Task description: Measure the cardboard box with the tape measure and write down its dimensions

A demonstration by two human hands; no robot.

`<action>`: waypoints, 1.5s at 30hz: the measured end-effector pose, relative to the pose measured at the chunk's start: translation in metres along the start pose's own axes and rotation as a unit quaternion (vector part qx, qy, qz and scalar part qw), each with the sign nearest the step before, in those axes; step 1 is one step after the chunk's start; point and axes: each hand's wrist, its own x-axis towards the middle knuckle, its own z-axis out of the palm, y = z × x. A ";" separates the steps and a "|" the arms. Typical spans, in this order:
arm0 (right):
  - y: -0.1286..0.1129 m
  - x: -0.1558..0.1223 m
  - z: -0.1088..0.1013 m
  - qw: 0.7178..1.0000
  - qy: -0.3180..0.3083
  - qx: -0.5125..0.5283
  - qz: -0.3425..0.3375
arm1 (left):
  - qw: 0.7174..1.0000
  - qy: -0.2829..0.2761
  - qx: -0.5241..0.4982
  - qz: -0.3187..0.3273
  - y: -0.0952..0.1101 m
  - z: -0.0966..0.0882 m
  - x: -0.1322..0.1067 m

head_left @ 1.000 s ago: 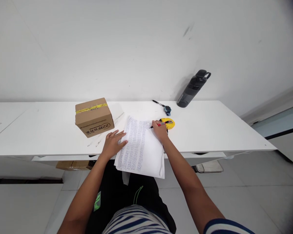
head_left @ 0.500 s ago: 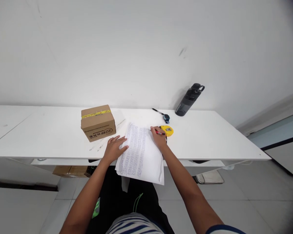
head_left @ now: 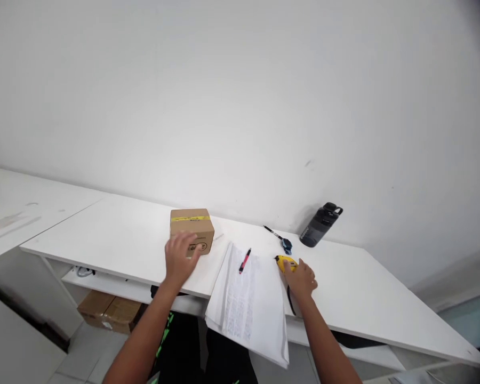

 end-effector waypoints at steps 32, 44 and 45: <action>0.003 0.001 0.003 1.000 -0.015 0.005 0.022 | 0.924 -0.324 0.171 0.110 -0.054 0.003 0.115; 0.011 -0.013 -0.017 0.984 -0.036 0.177 -0.007 | 0.898 -0.380 0.164 0.148 -0.015 -0.056 0.076; 0.009 -0.013 -0.020 0.981 -0.034 0.191 -0.013 | 0.902 -0.379 0.140 0.152 -0.017 -0.065 0.070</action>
